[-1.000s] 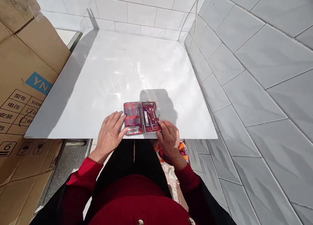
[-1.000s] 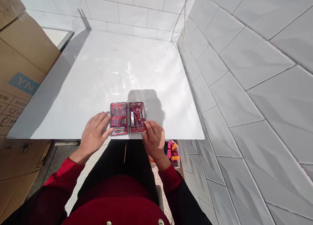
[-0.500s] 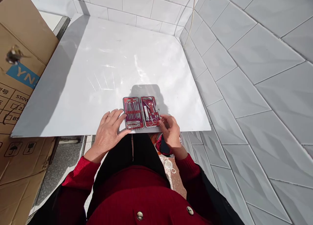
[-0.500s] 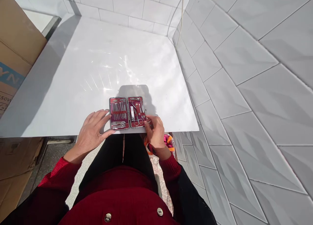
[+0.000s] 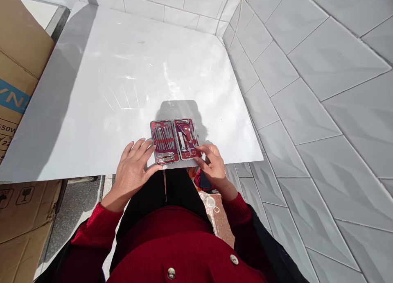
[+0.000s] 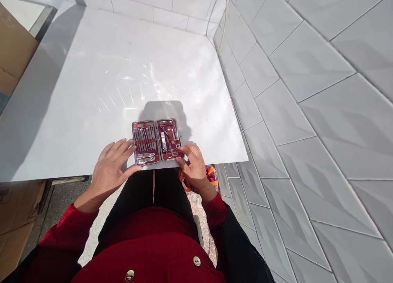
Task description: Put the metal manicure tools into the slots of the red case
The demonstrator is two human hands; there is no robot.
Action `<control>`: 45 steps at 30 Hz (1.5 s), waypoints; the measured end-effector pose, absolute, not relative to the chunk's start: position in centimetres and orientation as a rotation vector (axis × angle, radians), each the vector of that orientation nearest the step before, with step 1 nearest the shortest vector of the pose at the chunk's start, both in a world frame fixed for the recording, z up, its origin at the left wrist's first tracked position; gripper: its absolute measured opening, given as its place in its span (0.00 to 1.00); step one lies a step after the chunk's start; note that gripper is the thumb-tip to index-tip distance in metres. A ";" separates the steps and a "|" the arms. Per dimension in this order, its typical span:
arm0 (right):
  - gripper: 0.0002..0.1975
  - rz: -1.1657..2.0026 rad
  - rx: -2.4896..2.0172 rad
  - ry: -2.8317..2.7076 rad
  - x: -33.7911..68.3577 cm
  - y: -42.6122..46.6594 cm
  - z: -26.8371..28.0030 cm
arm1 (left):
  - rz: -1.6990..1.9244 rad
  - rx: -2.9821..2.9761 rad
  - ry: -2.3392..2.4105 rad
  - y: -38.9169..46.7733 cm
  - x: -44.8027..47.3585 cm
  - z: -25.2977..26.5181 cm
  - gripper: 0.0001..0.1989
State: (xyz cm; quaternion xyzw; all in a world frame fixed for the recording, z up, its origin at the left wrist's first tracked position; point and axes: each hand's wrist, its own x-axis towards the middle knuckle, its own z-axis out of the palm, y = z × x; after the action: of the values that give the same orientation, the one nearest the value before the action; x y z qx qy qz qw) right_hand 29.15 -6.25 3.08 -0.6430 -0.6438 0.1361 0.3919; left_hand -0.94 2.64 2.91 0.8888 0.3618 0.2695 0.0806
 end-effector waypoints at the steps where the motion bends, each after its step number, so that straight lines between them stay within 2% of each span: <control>1: 0.14 0.332 -1.625 -1.650 29.3 -6.1 3.1 | 0.811 2.663 1.087 2.6 -0.8 2.8 0.32; 13: 0.14 0.205 -1.680 -1.655 28.6 -5.8 2.7 | 0.813 2.755 1.133 2.9 0.0 2.7 0.31; 20: 0.10 0.292 -1.582 -1.487 28.6 -5.5 3.7 | 0.794 2.753 1.136 2.7 0.0 2.5 0.31; 25: 0.10 0.161 -1.681 -1.579 28.2 -4.0 5.8 | 0.779 2.777 1.144 2.6 0.0 2.4 0.30; 33: 0.09 0.483 -1.865 -1.877 23.1 1.5 9.6 | 0.688 2.723 1.192 2.4 0.1 2.7 0.27; 38: 0.07 0.487 -1.912 -2.019 21.9 4.5 11.5 | 0.713 2.696 1.171 2.3 0.1 2.7 0.27; 42: 0.06 0.422 -1.840 -1.874 24.6 3.7 11.0 | 0.805 2.667 1.133 2.5 0.0 2.3 0.27; 45: 0.11 0.455 -1.802 -1.652 26.9 0.7 9.1 | 0.838 2.661 1.107 2.6 0.1 2.1 0.27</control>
State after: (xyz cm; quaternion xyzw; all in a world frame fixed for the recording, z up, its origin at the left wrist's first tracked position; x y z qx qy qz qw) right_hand 26.90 0.69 9.15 -0.6862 -0.6290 0.1733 0.3217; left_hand 0.06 2.57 2.08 0.8844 0.3679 0.2785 0.0701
